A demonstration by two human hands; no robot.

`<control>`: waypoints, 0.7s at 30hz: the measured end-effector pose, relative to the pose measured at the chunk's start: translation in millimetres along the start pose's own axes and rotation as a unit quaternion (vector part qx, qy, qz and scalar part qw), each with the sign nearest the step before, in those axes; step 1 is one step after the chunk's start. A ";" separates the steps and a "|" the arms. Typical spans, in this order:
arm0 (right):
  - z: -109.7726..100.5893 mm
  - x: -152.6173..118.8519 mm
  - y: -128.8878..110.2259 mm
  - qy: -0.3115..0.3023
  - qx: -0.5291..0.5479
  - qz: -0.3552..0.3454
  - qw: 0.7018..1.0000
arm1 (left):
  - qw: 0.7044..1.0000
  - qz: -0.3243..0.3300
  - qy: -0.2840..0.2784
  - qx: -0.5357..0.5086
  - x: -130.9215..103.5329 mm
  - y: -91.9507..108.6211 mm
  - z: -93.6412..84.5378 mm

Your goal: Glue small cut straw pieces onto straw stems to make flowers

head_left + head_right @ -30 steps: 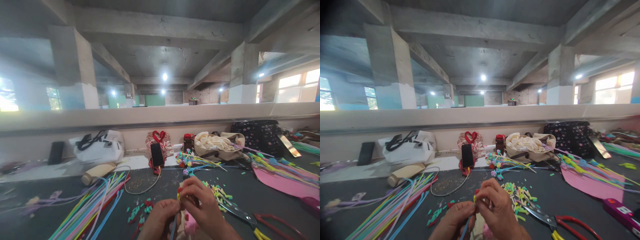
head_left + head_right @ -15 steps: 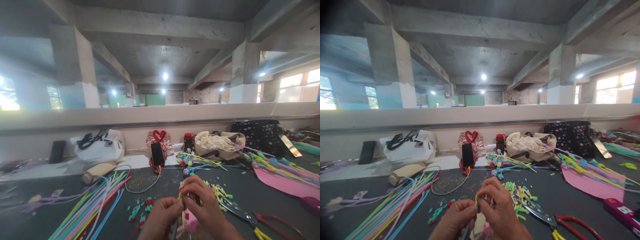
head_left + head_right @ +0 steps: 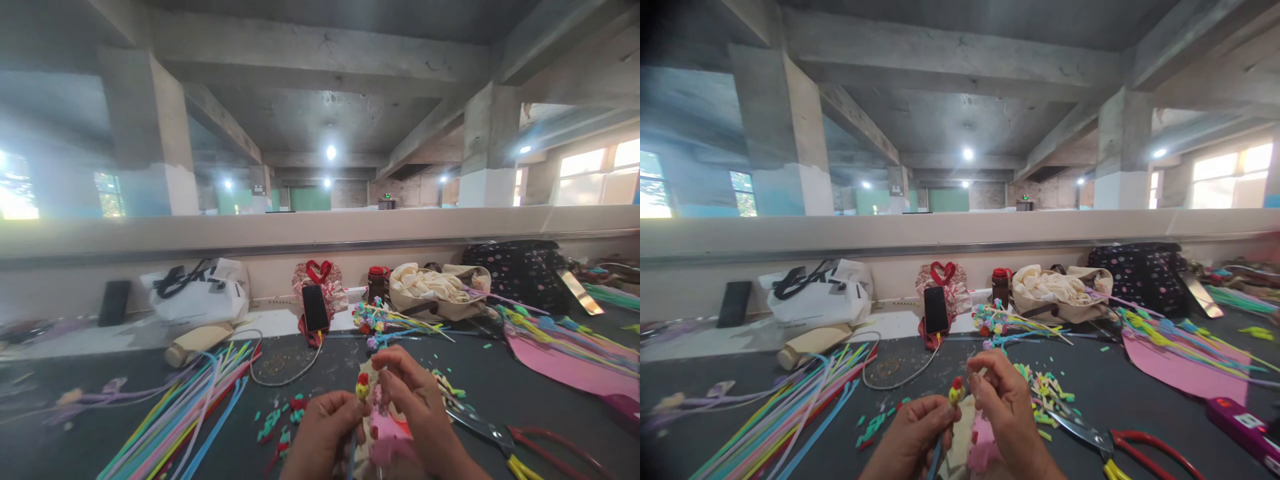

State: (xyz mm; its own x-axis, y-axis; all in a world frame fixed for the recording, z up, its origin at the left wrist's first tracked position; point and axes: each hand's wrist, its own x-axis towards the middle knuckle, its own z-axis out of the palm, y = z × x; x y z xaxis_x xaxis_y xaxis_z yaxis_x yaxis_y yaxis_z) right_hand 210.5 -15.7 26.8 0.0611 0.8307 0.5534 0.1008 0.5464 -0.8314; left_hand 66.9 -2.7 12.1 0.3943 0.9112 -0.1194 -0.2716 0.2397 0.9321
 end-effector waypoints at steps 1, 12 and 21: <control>0.2 0.1 -0.8 -0.005 -0.004 -0.001 1.000 | 1.000 0.001 0.003 -0.001 0.4 -0.5 -0.9; 4.2 1.7 0.9 -0.033 0.035 0.074 0.996 | 0.998 0.029 0.020 -0.044 -6.4 9.2 3.7; 7.8 0.9 -1.2 -0.059 0.094 0.080 0.991 | 0.990 0.019 -0.025 -0.140 -14.6 11.7 4.4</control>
State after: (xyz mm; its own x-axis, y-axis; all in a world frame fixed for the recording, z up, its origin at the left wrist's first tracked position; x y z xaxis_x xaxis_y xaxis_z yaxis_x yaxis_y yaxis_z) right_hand 202.7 -14.7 27.9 -0.0558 0.9086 0.4140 -0.0888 0.4085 -0.9084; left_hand 61.8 -14.6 26.2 0.4196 0.9056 -0.0619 -0.5176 0.2947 0.8032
